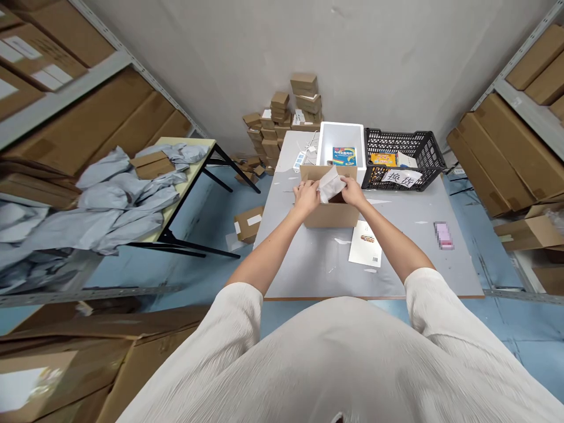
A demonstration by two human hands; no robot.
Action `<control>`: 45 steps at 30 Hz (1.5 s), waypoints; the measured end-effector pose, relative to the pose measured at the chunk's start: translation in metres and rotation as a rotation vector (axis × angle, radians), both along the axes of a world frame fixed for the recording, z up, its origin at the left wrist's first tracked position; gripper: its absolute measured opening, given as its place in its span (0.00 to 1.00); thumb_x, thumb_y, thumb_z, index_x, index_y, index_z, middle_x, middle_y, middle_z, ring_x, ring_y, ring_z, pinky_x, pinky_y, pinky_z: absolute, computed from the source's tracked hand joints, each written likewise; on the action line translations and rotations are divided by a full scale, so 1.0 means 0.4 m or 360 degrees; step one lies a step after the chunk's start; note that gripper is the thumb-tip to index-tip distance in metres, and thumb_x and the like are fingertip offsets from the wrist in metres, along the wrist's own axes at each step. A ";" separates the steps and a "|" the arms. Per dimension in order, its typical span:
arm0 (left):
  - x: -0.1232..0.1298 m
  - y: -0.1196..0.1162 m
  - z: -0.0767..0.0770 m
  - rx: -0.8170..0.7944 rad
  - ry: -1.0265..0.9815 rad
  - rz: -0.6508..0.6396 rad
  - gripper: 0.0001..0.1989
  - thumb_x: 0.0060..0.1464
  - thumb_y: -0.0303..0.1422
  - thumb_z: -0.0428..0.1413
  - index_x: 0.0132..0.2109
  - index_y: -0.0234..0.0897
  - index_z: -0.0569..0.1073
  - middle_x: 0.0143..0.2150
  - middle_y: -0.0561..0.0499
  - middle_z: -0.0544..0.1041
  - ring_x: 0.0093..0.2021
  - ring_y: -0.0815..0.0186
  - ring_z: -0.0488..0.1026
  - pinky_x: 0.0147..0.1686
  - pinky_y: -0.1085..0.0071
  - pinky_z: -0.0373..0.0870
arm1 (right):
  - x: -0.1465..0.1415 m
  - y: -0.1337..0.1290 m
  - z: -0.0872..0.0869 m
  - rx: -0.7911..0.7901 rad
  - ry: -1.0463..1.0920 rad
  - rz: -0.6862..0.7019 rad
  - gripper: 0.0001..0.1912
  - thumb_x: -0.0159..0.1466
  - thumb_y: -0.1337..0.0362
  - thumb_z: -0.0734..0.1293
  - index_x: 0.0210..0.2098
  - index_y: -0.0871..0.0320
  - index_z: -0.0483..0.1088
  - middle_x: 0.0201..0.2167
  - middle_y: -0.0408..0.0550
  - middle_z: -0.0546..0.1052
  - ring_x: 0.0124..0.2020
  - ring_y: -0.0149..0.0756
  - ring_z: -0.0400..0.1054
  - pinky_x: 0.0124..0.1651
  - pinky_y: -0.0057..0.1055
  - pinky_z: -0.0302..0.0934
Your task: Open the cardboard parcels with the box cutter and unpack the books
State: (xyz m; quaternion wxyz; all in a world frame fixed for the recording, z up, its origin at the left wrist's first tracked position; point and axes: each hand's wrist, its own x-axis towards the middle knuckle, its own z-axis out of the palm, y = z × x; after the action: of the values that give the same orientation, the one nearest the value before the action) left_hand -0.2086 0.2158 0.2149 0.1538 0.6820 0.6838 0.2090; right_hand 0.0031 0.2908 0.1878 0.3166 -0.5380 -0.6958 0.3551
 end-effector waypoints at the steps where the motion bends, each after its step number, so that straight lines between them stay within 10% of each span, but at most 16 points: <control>1: 0.002 -0.003 -0.001 0.0012 0.0015 -0.0005 0.21 0.67 0.29 0.54 0.64 0.43 0.78 0.63 0.34 0.76 0.68 0.37 0.66 0.65 0.41 0.59 | 0.012 -0.001 -0.004 0.0023 -0.0024 -0.0014 0.29 0.58 0.67 0.71 0.59 0.57 0.82 0.61 0.57 0.81 0.63 0.58 0.74 0.77 0.56 0.58; 14: 0.047 0.036 -0.022 -0.0086 0.0094 -0.0182 0.19 0.72 0.37 0.50 0.60 0.36 0.79 0.58 0.31 0.83 0.74 0.35 0.64 0.74 0.34 0.44 | 0.157 -0.056 -0.016 0.0052 0.0039 -0.0060 0.23 0.61 0.64 0.69 0.56 0.56 0.82 0.61 0.56 0.80 0.51 0.48 0.77 0.68 0.49 0.68; 24: 0.222 -0.142 0.006 0.0174 -0.0256 -0.0622 0.13 0.72 0.34 0.54 0.57 0.44 0.80 0.61 0.41 0.80 0.66 0.46 0.70 0.70 0.50 0.59 | 0.300 -0.136 -0.088 -0.0123 0.0121 -0.0292 0.26 0.59 0.62 0.68 0.55 0.57 0.82 0.51 0.53 0.85 0.41 0.44 0.77 0.58 0.47 0.73; 37: 0.414 -0.233 -0.359 -0.0740 -0.0488 -0.0575 0.24 0.64 0.26 0.56 0.65 0.39 0.79 0.68 0.40 0.79 0.70 0.49 0.75 0.72 0.52 0.68 | 0.459 -0.407 -0.359 -0.0962 0.0205 -0.0771 0.19 0.54 0.69 0.69 0.45 0.57 0.81 0.53 0.55 0.85 0.55 0.46 0.78 0.67 0.46 0.68; 45: 0.458 -0.250 -0.485 -0.1054 -0.0419 -0.0419 0.32 0.59 0.32 0.61 0.70 0.41 0.74 0.78 0.40 0.70 0.79 0.46 0.65 0.77 0.51 0.60 | 0.459 -0.470 -0.486 -0.1184 0.0292 -0.0848 0.25 0.55 0.67 0.70 0.53 0.56 0.79 0.58 0.55 0.83 0.62 0.48 0.76 0.69 0.45 0.68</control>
State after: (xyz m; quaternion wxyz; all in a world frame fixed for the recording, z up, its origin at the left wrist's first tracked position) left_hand -0.0256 0.1159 0.0210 0.4778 0.6447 0.5953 0.0409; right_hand 0.1868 0.1026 -0.0065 0.2426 -0.7414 -0.3278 0.5329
